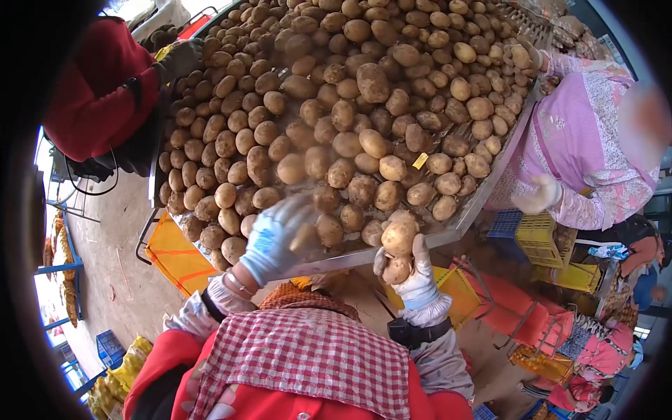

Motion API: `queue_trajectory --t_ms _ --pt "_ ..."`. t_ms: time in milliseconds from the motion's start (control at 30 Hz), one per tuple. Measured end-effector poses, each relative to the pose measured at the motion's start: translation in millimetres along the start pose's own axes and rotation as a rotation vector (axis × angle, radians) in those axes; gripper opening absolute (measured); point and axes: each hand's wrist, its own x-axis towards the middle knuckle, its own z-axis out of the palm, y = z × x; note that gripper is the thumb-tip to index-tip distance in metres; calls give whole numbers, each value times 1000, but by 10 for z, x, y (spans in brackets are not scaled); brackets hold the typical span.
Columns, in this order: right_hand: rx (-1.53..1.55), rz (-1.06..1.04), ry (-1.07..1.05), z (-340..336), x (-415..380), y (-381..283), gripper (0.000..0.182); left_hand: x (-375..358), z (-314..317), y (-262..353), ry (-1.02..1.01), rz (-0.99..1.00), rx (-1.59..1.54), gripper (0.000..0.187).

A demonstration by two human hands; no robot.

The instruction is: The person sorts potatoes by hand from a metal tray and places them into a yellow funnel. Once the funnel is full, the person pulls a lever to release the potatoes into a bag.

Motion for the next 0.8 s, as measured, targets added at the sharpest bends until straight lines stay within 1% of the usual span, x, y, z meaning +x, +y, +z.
queue_trajectory --t_ms 33,67,100,133,200,267,300,333,367,400,433,467,533,600,633,667,700,733,800 --pt "-89 -51 -69 -41 27 -5 71 67 67 108 -106 -26 29 53" --pt "-86 -51 -71 -53 29 0 71 129 136 214 -213 -51 55 55" --pt "-191 -81 -76 -62 21 2 71 177 195 272 -258 -84 100 61" --pt "-296 -113 -80 -80 9 -2 71 234 238 319 -259 -80 98 61" --pt "-330 -111 -95 -168 -26 25 68 332 273 396 -485 -165 232 65" --pt "-259 -79 -32 -179 -57 62 68 333 192 365 -470 -127 249 68" --pt "-107 -29 -16 -194 -83 78 71 271 229 257 -381 -69 139 67" --pt "-103 -38 -14 -208 -101 63 71 221 229 155 -295 -7 31 66" --pt "-41 6 -84 -223 -116 50 73 168 208 70 -225 62 -24 64" --pt "21 49 -153 -235 -134 45 77 195 185 105 -231 77 -24 64" --pt "24 56 -148 -248 -124 52 81 218 142 161 -342 -2 56 64" --pt "26 54 -145 -250 -136 77 81 231 121 215 -448 -88 136 64" --pt "-41 30 -65 -224 -108 119 81 347 161 262 -452 -105 147 64" --pt "-31 44 -60 -236 -88 137 82 405 119 278 -437 -179 9 58" --pt "-5 31 -111 -218 -81 143 83 335 177 194 -325 -227 -327 58" --pt "28 19 -160 -199 -87 163 84 218 373 159 -211 -399 -1166 62" --pt "68 86 -112 -158 -120 154 87 211 228 215 -198 -299 -1270 64" --pt "71 92 -121 -54 -131 168 87 223 87 283 -182 -191 -1370 67" --pt "114 108 -91 130 -136 177 86 198 345 470 -241 -198 -1914 66"
